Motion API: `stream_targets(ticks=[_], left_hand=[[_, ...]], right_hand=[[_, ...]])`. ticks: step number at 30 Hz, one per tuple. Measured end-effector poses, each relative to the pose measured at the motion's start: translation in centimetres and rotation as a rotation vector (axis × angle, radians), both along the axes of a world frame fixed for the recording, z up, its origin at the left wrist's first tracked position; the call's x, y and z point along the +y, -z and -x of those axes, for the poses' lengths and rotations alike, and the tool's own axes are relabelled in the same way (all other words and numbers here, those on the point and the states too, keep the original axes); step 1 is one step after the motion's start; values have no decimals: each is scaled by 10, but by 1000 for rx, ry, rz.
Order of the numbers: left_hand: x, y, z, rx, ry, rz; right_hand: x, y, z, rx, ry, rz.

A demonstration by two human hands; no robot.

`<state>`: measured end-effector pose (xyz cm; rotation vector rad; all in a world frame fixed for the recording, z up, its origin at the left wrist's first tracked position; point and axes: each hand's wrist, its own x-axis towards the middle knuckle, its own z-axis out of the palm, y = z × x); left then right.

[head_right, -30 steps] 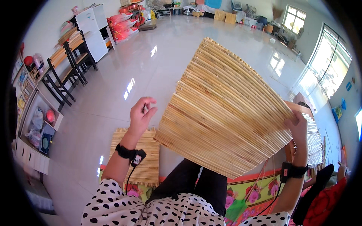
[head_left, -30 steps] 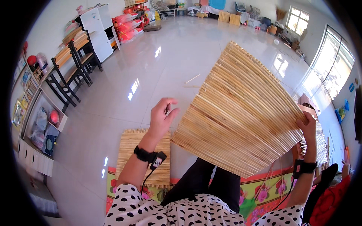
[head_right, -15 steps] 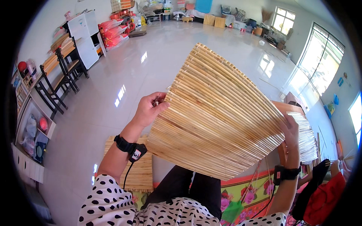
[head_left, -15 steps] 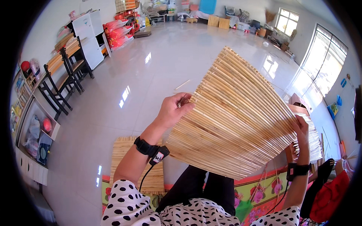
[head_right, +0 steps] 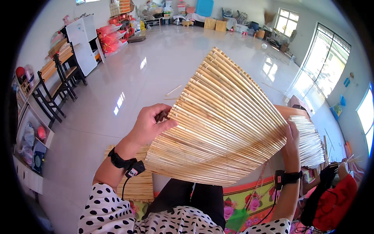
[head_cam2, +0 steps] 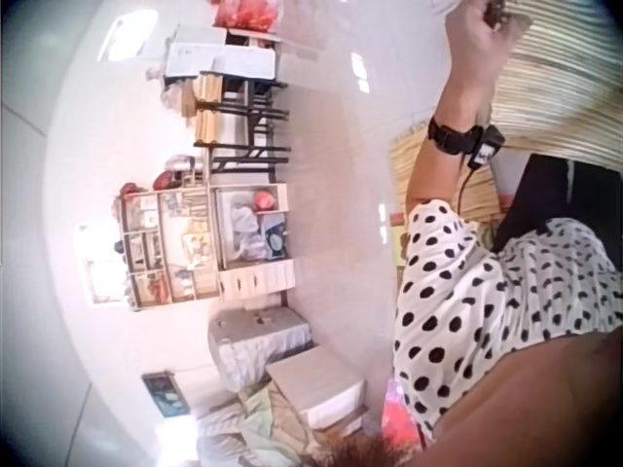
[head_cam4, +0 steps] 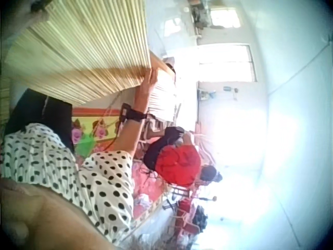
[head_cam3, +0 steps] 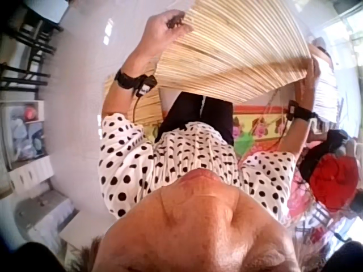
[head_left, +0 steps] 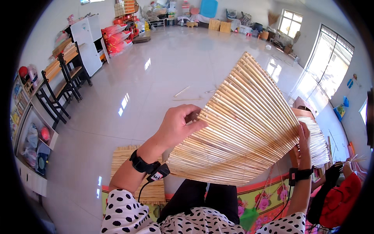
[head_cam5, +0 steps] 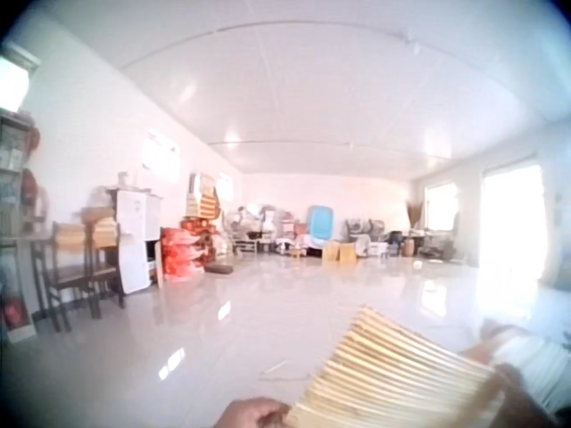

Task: The person assembles bamboo mats by aligning and securing individual wooden slats together by hand and with a small metal tool.

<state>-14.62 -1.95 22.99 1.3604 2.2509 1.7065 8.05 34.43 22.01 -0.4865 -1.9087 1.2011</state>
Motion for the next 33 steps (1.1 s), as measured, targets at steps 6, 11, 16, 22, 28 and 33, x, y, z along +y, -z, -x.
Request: stream_targets(ticks=[6,11,16,22,28,33], left_hand=[[6,-17,-33,10,53,39],[8,-24,-40,109,106,52],[4,-30,-48,255,97,51],[11,-28,-61,380,158,-109],[13,-34,-75,416,217,-130],[11,-33,-68,308,216,-143]], right_hand=[[31,20,-22,-164,-15,-339],[25,24,-33,-339,-22,-395],[74,54,-15,-70,-306,-188],[47,26,-11,-25,49,-198],[60,53,-2,17,81,-140],[103,65,-24,297,488,-222]])
